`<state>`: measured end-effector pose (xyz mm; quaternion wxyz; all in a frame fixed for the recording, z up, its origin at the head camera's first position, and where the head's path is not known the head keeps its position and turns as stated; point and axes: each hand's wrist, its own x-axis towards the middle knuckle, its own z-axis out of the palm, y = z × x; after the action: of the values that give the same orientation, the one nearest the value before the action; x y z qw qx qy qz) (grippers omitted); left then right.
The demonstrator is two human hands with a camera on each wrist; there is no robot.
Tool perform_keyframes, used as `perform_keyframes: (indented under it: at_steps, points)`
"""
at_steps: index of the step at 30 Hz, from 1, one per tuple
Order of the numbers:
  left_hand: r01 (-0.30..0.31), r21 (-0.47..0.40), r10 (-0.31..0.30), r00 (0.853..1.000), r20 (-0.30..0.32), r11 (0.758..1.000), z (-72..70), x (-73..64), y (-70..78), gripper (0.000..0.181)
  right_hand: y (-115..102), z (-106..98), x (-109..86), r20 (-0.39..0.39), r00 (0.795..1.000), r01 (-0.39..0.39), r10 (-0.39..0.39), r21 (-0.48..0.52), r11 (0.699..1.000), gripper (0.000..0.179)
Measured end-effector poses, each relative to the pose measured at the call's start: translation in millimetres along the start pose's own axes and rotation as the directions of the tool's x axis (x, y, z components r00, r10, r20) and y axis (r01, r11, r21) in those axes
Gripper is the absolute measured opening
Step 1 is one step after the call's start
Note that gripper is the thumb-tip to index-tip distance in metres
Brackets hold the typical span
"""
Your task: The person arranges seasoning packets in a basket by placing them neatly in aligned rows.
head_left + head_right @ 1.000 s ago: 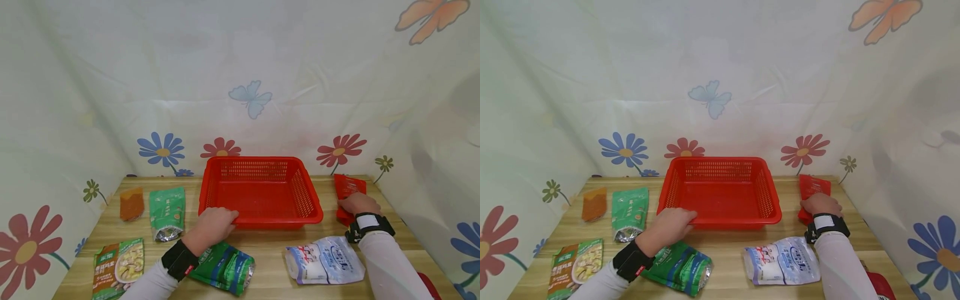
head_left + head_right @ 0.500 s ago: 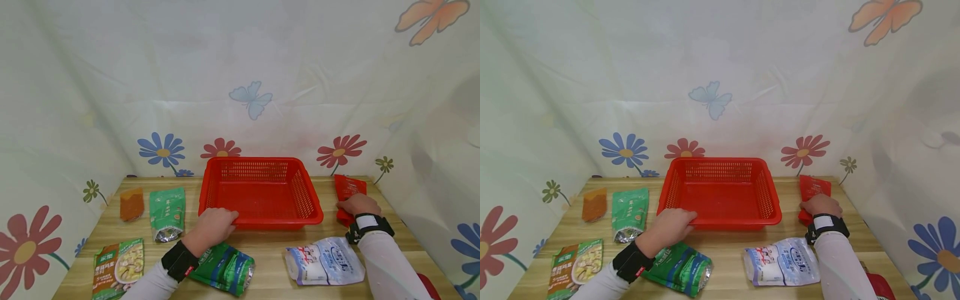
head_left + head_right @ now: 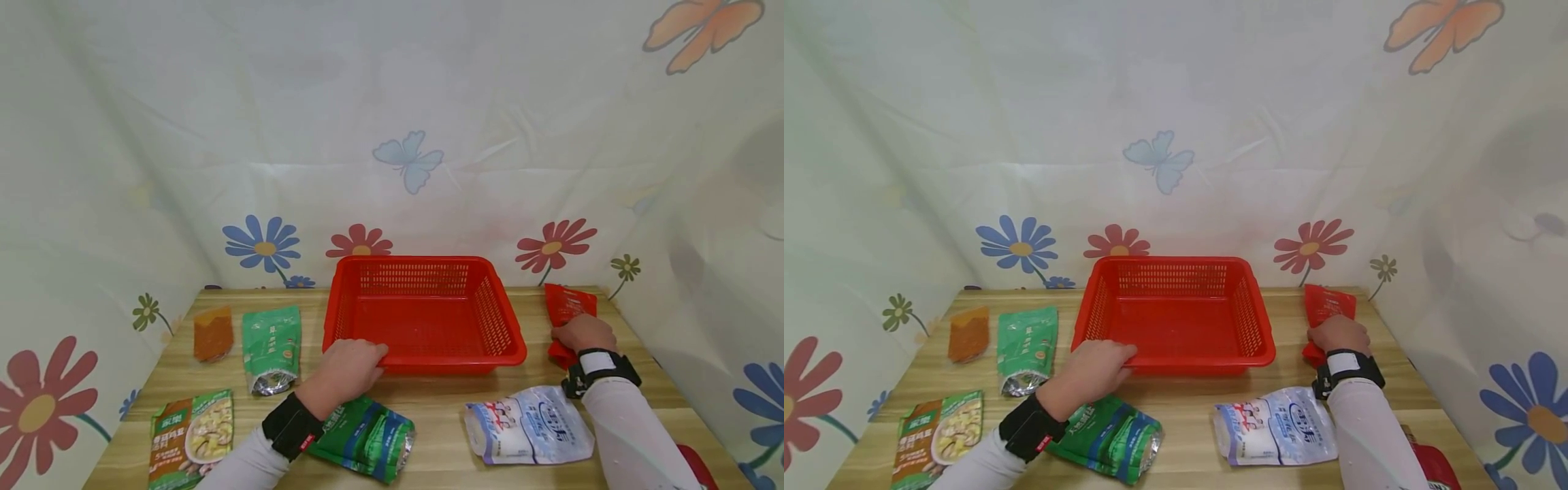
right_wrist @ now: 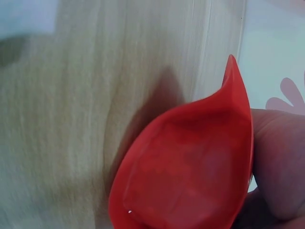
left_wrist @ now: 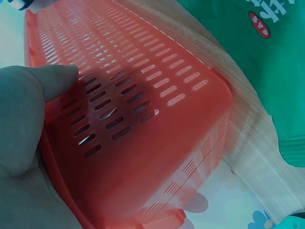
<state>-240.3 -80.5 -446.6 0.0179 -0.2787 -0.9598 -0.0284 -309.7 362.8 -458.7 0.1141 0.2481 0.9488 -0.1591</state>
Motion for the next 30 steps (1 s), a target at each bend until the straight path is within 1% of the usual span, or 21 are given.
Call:
perform_keyframes:
  at_steps: [3,9,12,18,21,25,30]
  points:
    - [0.000,-0.003,0.000,1.000,-0.002,1.000,0.1,-0.3,0.2,0.020,1,1,1.0,-0.012,0.999,0.035,-0.036,-0.027,0.999,0.057]
    - [0.007,-0.005,-0.007,1.000,0.006,1.000,-0.7,-0.1,-0.4,0.021,0,3,0.0,-0.049,0.998,0.043,-0.045,-0.048,0.998,0.054]
    - [0.006,-0.007,-0.006,1.000,0.011,1.000,-0.8,0.0,-0.3,0.020,1,4,0.0,-0.069,0.995,0.063,-0.066,-0.050,0.997,0.053]
    - [-0.010,0.027,0.010,1.000,0.006,1.000,-0.9,0.5,0.1,0.019,9,6,4.3,-0.089,0.991,0.101,-0.105,-0.049,0.994,0.051]
    - [-0.011,0.036,0.011,1.000,0.007,0.999,-0.8,0.4,0.0,0.019,11,6,6.7,-0.079,0.991,0.102,-0.104,-0.039,0.994,0.052]
    - [-0.011,0.041,0.010,1.000,0.007,0.999,-0.7,0.3,0.0,0.019,13,8,10.0,-0.066,0.994,0.083,-0.085,-0.027,0.996,0.054]
    - [-0.012,0.046,0.012,1.000,0.004,0.999,-0.4,0.2,-0.4,0.019,14,7,9.1,-0.061,0.996,0.069,-0.068,0.004,0.998,0.057]
